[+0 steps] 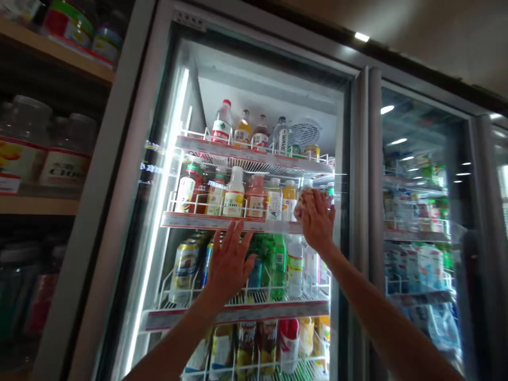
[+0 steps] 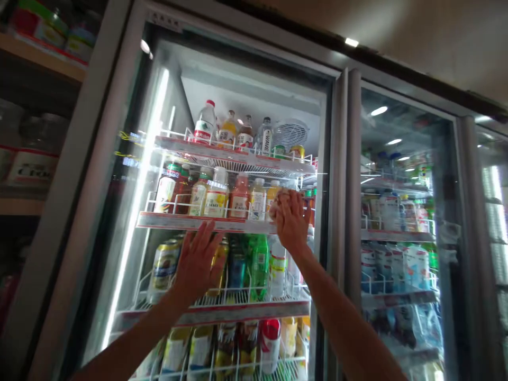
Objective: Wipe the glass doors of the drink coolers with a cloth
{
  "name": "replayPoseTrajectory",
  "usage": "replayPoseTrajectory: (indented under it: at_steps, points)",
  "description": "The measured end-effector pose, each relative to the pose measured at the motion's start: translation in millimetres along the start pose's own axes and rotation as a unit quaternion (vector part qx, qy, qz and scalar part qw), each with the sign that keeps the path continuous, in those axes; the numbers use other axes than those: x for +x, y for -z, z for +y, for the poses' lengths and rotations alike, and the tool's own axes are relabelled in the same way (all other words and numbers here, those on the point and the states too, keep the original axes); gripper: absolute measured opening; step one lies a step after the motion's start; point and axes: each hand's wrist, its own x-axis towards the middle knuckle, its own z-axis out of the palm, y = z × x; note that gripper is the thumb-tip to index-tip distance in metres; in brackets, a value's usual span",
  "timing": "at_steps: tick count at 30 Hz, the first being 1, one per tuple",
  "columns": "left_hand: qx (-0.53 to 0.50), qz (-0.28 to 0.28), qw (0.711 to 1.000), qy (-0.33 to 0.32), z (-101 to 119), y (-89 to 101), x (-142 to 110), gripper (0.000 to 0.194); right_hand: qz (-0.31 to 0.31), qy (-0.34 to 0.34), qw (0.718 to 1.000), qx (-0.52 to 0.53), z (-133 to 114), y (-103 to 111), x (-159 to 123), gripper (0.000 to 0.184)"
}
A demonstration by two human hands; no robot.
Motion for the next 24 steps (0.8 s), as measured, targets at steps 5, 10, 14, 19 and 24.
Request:
replayPoseTrajectory:
  at_steps: [5,10,14,19,24]
  points:
    - [0.001,-0.032,0.999,0.000,14.2,-12.0,-12.9,0.046,-0.081,0.171,0.981,0.044,7.5,8.7,-59.3,0.045]
    - [0.014,-0.021,1.000,-0.001,16.2,-13.7,-19.1,0.046,-0.036,0.051,0.998,-0.012,65.1,13.6,-53.7,0.046]
    - [0.031,-0.028,0.999,0.000,18.9,-11.2,-20.6,0.046,-0.016,-0.056,0.998,-0.018,81.9,14.4,-78.7,0.053]
    - [0.032,-0.063,0.997,0.011,26.3,-7.5,-37.2,0.052,-0.094,0.110,0.989,0.023,57.5,31.1,-169.4,0.063]
    - [0.041,-0.068,0.996,0.026,32.1,-4.7,-48.7,0.061,-0.037,-0.018,0.999,0.005,64.6,21.5,-111.2,0.055]
